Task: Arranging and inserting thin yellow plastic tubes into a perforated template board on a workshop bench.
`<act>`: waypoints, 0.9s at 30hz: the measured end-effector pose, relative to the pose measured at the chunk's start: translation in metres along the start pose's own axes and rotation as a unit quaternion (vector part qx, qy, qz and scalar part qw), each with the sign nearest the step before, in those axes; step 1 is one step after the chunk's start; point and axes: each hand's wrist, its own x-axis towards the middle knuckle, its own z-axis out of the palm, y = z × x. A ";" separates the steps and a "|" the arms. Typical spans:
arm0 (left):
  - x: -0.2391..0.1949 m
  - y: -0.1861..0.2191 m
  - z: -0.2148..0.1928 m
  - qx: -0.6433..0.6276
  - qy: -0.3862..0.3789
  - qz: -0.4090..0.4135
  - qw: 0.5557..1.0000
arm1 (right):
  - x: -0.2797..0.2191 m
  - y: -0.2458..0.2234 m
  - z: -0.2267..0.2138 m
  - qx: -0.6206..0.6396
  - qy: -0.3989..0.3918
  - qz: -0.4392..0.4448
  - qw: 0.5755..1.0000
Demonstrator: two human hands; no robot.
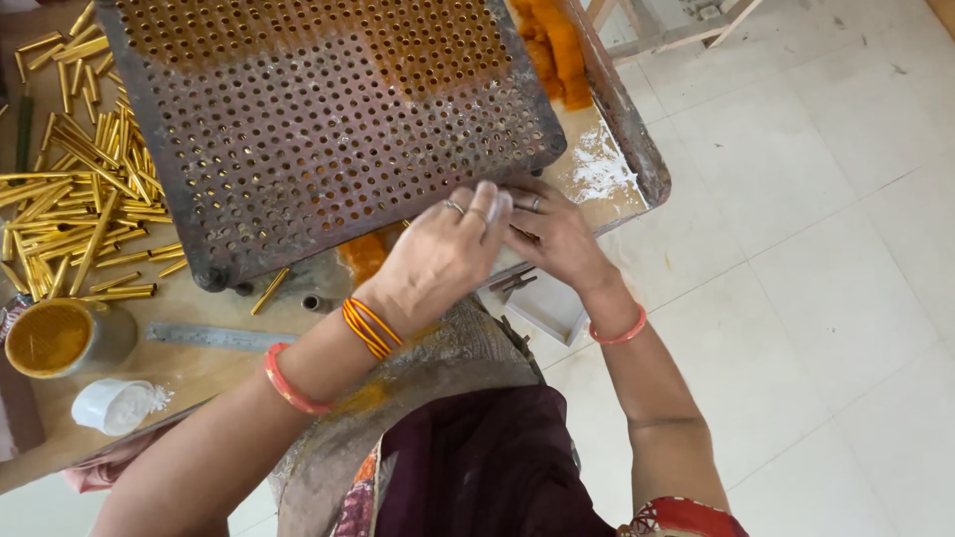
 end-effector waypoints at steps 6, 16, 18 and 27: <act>0.000 0.035 0.036 -0.094 -0.108 -0.012 0.990 | -0.013 0.005 0.003 -0.021 0.060 -0.034 0.997; 0.005 0.029 0.108 -0.105 -0.240 -0.061 0.963 | -0.034 0.005 0.036 0.470 0.403 0.189 0.762; 0.005 0.028 0.119 -0.138 -0.234 -0.057 0.961 | -0.030 0.012 0.043 0.474 0.406 0.198 0.756; 0.025 0.026 0.105 -0.245 -0.357 -0.052 0.900 | -0.013 0.013 0.048 0.526 0.390 0.184 0.733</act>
